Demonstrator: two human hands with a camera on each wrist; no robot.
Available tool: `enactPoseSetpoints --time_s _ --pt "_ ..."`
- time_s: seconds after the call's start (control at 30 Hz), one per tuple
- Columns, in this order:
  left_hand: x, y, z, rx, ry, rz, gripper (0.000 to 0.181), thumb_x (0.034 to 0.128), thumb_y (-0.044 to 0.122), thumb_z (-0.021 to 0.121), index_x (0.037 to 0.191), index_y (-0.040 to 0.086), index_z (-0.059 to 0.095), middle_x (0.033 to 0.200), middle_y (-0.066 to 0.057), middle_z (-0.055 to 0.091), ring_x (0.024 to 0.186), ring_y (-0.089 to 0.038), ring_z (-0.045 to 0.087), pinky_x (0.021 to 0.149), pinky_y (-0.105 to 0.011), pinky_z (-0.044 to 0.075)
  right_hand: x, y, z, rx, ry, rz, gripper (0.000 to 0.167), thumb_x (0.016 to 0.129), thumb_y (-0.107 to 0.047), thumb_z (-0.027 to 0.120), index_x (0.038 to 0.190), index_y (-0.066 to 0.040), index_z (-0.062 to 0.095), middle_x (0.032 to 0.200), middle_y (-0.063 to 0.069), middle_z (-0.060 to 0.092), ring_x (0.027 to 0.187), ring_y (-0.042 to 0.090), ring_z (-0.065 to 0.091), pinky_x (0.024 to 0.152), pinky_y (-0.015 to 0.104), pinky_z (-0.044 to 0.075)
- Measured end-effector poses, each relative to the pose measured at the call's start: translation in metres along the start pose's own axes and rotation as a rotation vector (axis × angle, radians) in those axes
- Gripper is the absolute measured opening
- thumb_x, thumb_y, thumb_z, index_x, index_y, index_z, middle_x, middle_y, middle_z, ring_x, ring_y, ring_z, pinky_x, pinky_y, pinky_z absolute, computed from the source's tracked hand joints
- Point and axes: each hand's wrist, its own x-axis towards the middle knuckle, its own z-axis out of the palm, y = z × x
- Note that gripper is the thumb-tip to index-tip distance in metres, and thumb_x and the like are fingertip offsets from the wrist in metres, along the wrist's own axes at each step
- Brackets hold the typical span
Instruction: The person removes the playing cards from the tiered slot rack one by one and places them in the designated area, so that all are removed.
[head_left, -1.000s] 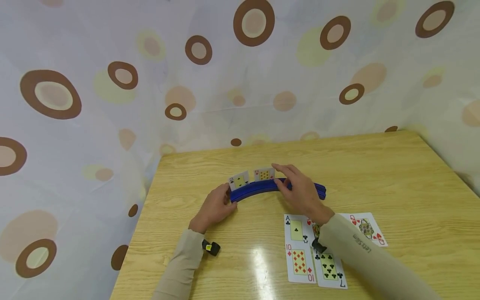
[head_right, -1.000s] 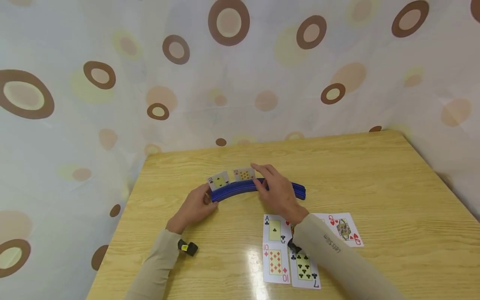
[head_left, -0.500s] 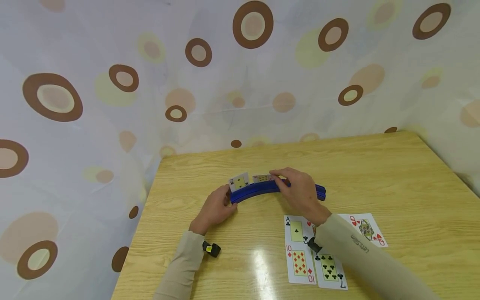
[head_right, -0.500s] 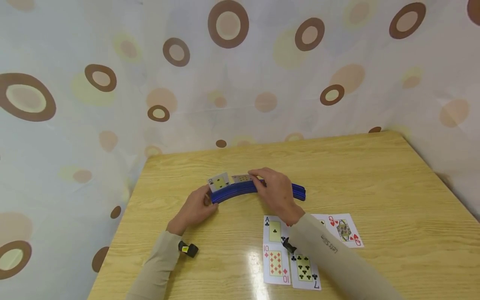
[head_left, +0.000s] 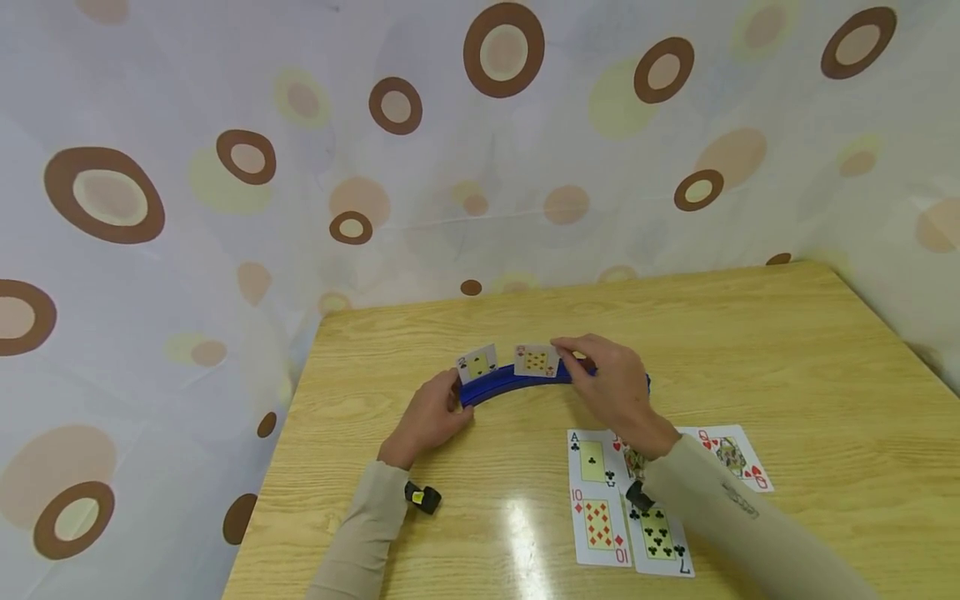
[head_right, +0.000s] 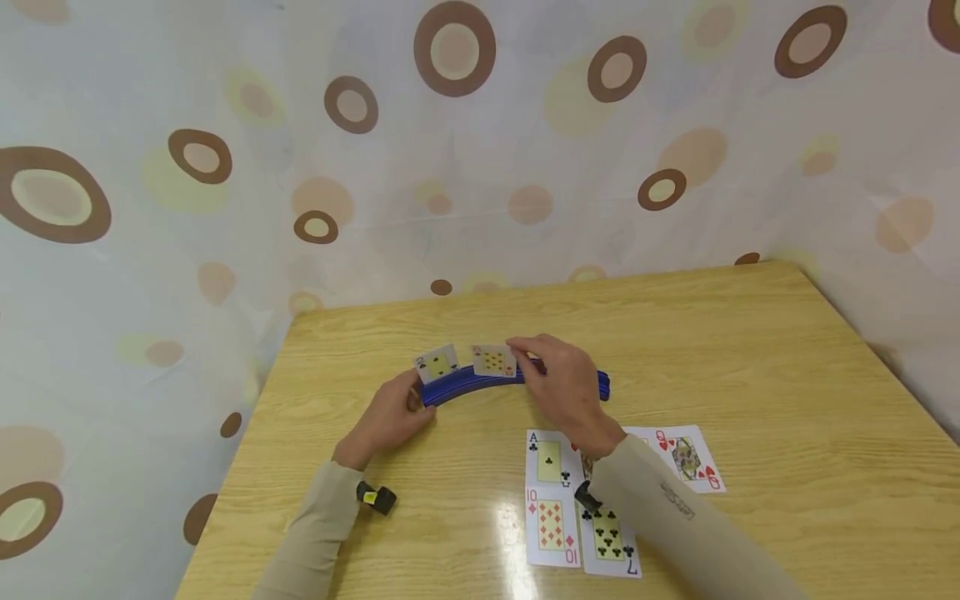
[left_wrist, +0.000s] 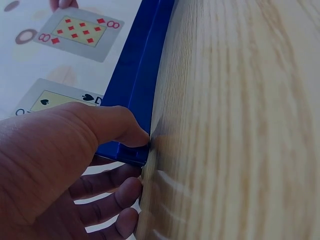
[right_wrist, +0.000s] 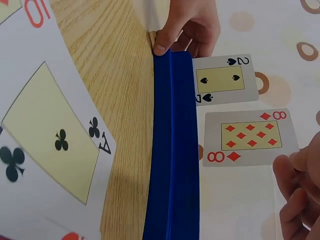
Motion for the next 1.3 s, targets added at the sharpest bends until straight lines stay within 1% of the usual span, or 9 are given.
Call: enactPoseSetpoints --time_s 0.17,0.37,0.57,0.87,0.97,1.07,1.17,1.2,1.3 --pt "-0.003 0.003 -0.003 -0.047 -0.004 0.031 0.052 0.0966 0.025 0.076 0.143 0.007 0.059 0.11 -0.005 0.07 0.086 -0.014 0.058 0.073 -0.03 0.049 -0.008 0.005 -0.008 0.008 0.025 0.018 0.021 0.099 -0.001 0.076 0.118 -0.007 0.082 0.104 0.011 0.081 0.066 0.016 0.066 0.057 0.026 0.048" --pt "-0.002 -0.006 0.0 -0.012 0.005 -0.017 0.047 0.0965 0.028 0.077 0.139 0.013 0.061 0.108 0.002 0.069 0.087 -0.012 0.059 0.075 -0.03 0.05 -0.014 0.01 -0.014 0.015 0.045 0.044 0.022 0.1 0.001 0.074 0.118 -0.008 0.082 0.101 0.008 0.079 0.065 0.012 0.061 0.058 0.023 0.047" --pt "0.0 -0.014 0.004 -0.003 -0.008 -0.032 0.048 0.0971 0.029 0.077 0.14 0.016 0.061 0.108 0.004 0.068 0.087 -0.013 0.059 0.076 -0.03 0.051 -0.02 0.012 -0.021 0.017 0.065 0.046 0.022 0.099 0.003 0.074 0.117 -0.008 0.082 0.097 0.007 0.078 0.063 0.009 0.057 0.057 0.017 0.042" --pt "-0.009 0.003 -0.007 -0.047 0.009 0.025 0.045 0.0982 0.026 0.074 0.136 0.007 0.06 0.106 -0.006 0.068 0.084 -0.016 0.058 0.071 -0.031 0.048 -0.031 0.016 -0.033 0.044 0.087 0.076 0.023 0.099 0.003 0.073 0.116 -0.009 0.082 0.095 0.005 0.077 0.063 0.008 0.056 0.056 0.013 0.041" --pt "-0.013 0.018 -0.017 -0.067 0.007 0.024 0.041 0.0977 0.023 0.074 0.132 0.004 0.061 0.103 -0.008 0.068 0.082 -0.018 0.057 0.071 -0.033 0.048 -0.033 0.017 -0.037 0.038 0.086 0.082 0.023 0.098 0.004 0.073 0.116 -0.008 0.082 0.095 0.006 0.076 0.065 0.007 0.056 0.056 0.013 0.041" --pt "-0.014 0.026 -0.023 -0.068 0.006 0.027 0.038 0.0989 0.02 0.073 0.129 0.002 0.061 0.102 -0.01 0.067 0.082 -0.02 0.057 0.072 -0.035 0.048 -0.035 0.019 -0.04 0.042 0.088 0.088 0.023 0.098 0.004 0.074 0.116 -0.007 0.081 0.097 0.007 0.077 0.068 0.006 0.058 0.057 0.012 0.042" --pt "-0.013 0.028 -0.025 -0.068 -0.002 0.021 0.037 0.0999 0.02 0.072 0.13 0.002 0.061 0.103 -0.01 0.067 0.083 -0.02 0.057 0.073 -0.037 0.049 -0.038 0.02 -0.044 0.049 0.096 0.103 0.022 0.098 0.005 0.073 0.116 -0.006 0.081 0.097 0.009 0.077 0.069 0.003 0.059 0.057 0.012 0.044" --pt "-0.012 0.022 -0.021 -0.058 0.003 0.033 0.037 0.101 0.022 0.071 0.131 0.003 0.061 0.103 -0.009 0.067 0.083 -0.019 0.056 0.073 -0.035 0.048 -0.039 0.02 -0.046 0.048 0.1 0.112 0.022 0.098 0.005 0.073 0.116 -0.005 0.081 0.096 0.009 0.077 0.069 0.002 0.058 0.056 0.012 0.043" --pt "-0.012 0.024 -0.02 -0.058 0.005 0.011 0.038 0.099 0.021 0.073 0.131 0.005 0.061 0.102 -0.006 0.066 0.082 -0.016 0.055 0.072 -0.033 0.047 -0.043 0.022 -0.05 0.04 0.102 0.13 0.021 0.098 0.005 0.073 0.115 -0.004 0.081 0.095 0.01 0.075 0.069 -0.002 0.056 0.055 0.012 0.043"
